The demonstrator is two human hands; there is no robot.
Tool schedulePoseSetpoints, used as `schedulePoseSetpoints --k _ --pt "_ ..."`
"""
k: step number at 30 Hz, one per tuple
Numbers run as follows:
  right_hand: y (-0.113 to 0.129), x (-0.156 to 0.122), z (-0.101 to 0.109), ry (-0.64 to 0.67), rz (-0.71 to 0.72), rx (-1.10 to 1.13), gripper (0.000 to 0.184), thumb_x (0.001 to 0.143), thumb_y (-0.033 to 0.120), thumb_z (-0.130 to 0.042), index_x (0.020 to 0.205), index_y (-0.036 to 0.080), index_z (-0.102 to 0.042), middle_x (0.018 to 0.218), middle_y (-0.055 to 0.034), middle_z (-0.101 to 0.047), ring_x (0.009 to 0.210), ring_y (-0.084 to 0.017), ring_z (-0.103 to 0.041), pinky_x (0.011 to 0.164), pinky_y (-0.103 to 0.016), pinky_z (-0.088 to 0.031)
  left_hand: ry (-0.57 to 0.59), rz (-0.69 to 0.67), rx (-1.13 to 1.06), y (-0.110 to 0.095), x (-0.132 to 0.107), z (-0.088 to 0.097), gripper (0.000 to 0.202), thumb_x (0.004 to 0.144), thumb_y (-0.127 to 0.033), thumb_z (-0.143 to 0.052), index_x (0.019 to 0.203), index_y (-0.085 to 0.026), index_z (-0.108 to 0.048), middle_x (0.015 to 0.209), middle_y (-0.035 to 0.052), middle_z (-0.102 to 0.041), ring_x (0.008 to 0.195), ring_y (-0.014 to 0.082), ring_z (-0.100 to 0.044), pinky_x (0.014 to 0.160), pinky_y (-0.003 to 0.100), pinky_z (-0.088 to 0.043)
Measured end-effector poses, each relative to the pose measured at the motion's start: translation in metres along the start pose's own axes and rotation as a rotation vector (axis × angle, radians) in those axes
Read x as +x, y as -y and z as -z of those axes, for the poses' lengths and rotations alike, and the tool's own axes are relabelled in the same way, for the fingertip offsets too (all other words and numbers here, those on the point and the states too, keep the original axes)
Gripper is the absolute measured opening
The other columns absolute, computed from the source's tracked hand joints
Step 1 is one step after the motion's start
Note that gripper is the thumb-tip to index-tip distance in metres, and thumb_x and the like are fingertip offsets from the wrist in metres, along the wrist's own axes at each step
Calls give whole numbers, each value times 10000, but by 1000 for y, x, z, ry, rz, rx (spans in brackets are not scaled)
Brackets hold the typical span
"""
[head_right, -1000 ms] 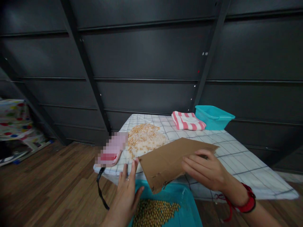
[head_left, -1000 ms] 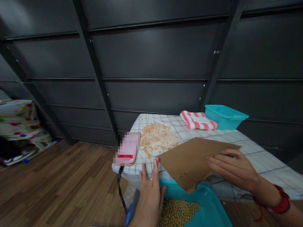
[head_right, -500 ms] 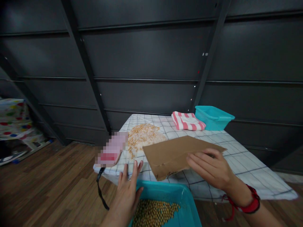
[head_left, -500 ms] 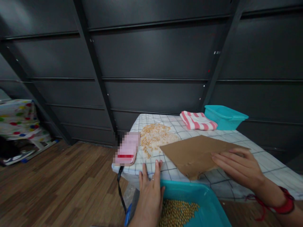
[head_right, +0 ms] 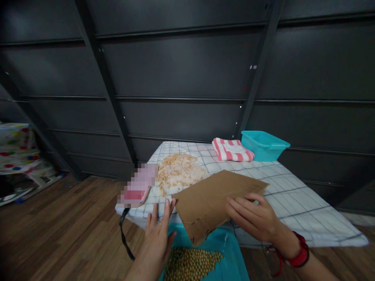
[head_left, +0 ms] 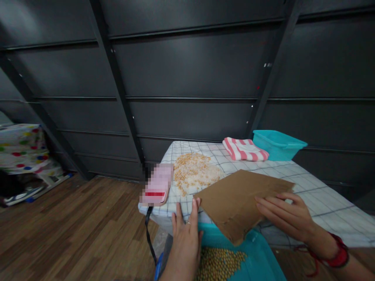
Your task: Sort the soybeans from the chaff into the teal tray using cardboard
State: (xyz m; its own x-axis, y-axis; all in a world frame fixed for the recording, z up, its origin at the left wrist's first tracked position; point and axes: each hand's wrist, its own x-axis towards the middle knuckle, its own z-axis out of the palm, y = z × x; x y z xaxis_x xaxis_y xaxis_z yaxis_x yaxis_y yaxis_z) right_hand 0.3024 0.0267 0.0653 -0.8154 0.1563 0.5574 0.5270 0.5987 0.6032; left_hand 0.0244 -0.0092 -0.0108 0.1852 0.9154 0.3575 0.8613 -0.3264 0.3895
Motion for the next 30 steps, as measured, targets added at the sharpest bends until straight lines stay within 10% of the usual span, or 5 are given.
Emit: schedulePoseSetpoints --k 16,25,30 --pt "-19 -5 11 -8 17 -20 307 819 -9 -367 956 205 -540 852 15 -680 783 -101 -594 740 -296 -389 59 -30 14 4 -1 2 722 825 -83 -287 1304 -216 237 1431 76 -270 1293 392 -37 970 659 -247" --pt "-29 28 30 27 -62 148 295 813 -2 -365 948 212 -517 771 11 -654 732 -124 -559 733 -325 -375 59 -46 139 3 -2 6 483 833 -147 -357 1315 -191 -364 1350 106 -434 1273 395 -224 948 630 -327" --pt "-40 55 23 58 -42 132 239 837 40 -350 952 184 -502 765 -14 -627 712 -127 -540 731 -319 -372 54 -75 164 1 -3 10 481 818 -103 -353 1263 -265 -443 1354 85 -429 1266 412 -230 922 654 -334"
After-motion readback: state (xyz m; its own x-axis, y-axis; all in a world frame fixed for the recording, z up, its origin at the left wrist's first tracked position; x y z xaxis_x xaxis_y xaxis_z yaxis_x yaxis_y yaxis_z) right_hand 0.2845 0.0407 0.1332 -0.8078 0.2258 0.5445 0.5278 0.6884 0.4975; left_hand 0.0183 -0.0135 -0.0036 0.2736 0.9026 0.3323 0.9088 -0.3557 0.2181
